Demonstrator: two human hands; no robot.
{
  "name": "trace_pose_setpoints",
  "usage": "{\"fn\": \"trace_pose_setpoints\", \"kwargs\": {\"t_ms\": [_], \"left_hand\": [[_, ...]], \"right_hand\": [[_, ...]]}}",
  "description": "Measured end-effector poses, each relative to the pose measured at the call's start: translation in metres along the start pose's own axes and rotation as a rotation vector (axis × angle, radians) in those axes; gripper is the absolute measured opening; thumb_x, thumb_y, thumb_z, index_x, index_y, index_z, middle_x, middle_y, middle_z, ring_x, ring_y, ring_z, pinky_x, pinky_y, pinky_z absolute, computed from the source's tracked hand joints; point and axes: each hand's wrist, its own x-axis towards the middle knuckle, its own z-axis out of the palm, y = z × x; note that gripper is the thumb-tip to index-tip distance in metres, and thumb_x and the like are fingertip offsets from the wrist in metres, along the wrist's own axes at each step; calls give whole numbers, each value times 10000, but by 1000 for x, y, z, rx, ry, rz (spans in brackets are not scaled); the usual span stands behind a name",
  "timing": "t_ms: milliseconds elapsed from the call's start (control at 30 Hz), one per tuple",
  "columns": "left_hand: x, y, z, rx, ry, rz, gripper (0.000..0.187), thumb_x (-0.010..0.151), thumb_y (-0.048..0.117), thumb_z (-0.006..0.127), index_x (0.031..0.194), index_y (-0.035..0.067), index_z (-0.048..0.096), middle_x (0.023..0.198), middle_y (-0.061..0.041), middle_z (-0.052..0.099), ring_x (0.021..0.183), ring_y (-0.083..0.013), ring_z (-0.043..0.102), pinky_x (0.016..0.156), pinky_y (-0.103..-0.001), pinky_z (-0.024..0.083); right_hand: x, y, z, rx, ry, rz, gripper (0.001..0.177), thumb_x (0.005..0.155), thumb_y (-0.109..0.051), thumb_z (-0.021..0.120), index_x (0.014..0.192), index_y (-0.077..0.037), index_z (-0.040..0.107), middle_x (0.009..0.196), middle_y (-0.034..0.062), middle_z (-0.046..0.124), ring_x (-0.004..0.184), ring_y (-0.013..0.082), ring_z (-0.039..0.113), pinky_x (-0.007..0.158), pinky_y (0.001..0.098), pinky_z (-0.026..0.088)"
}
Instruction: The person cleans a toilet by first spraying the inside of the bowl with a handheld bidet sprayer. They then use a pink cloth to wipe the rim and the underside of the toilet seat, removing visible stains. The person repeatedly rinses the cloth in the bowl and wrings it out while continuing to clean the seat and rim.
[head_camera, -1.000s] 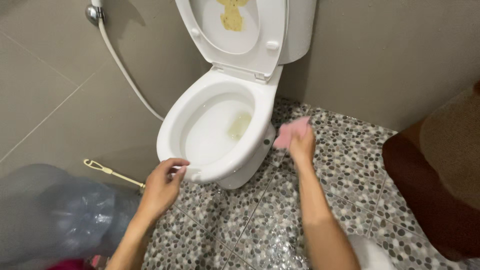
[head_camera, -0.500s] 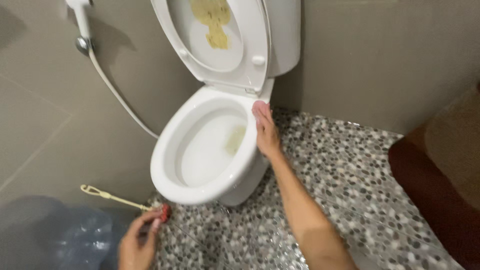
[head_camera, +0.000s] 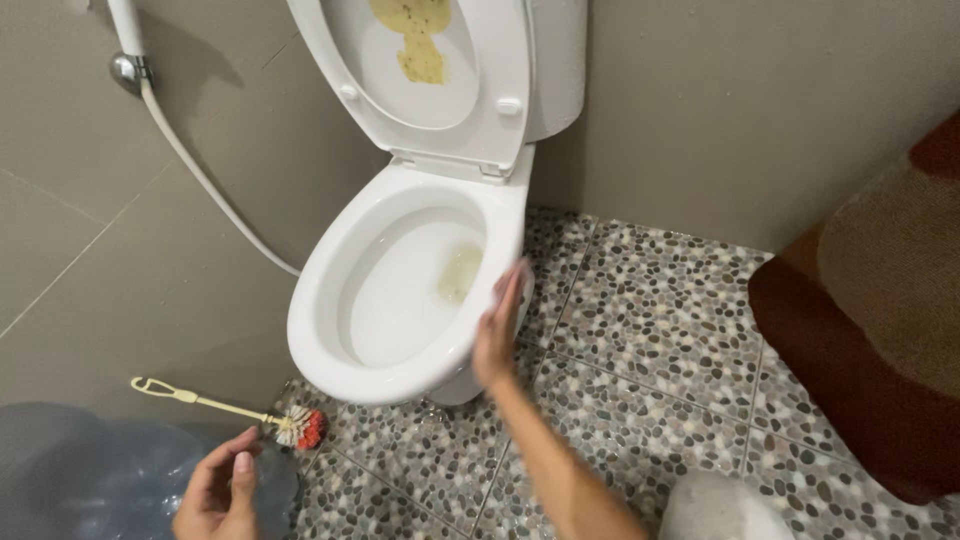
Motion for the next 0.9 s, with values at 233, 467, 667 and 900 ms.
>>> {"fn": "trace_pose_setpoints", "kwargs": {"t_ms": [233,467,667,900], "left_hand": [[8,8,7,-22,-52,-152,269,1061,124,544,1266,-10,657,1285,-114,695,1191,-182,656,1018,-308,515],[10,51,50,-88,-95,-186,313,1056,194,520,1301,50,652,1228,-73,711,1125,-138,644,970,-290,499],[19,61,45,-89,-72,-191,333,1069,208,495,1330,55,634,1276,-77,697,1144,-136,618,971,-307,501],[41,64,-5,58,33,-59,329,1128,203,493,1388,22,582,1338,-145,690,1183,-149,646,1000,-325,508]], "right_hand": [[108,75,-36,291,-196,198,1084,908,-874,144,1628,-128,-172,1760,133,-114,1638,299,-3,1323,447,52],[-36,-9,5,80,21,43,994,990,-817,185,1643,-139,-134,1746,138,-195,1638,326,-103,1340,543,36],[-160,-25,102,-374,170,-41,790,1038,-726,83,1657,-237,52,1697,175,-280,1606,411,-132,1278,640,106],[-176,16,69,-1057,-430,-625,551,1142,-447,284,1648,-229,278,1730,150,-81,1611,303,-83,1290,498,-95]]}}
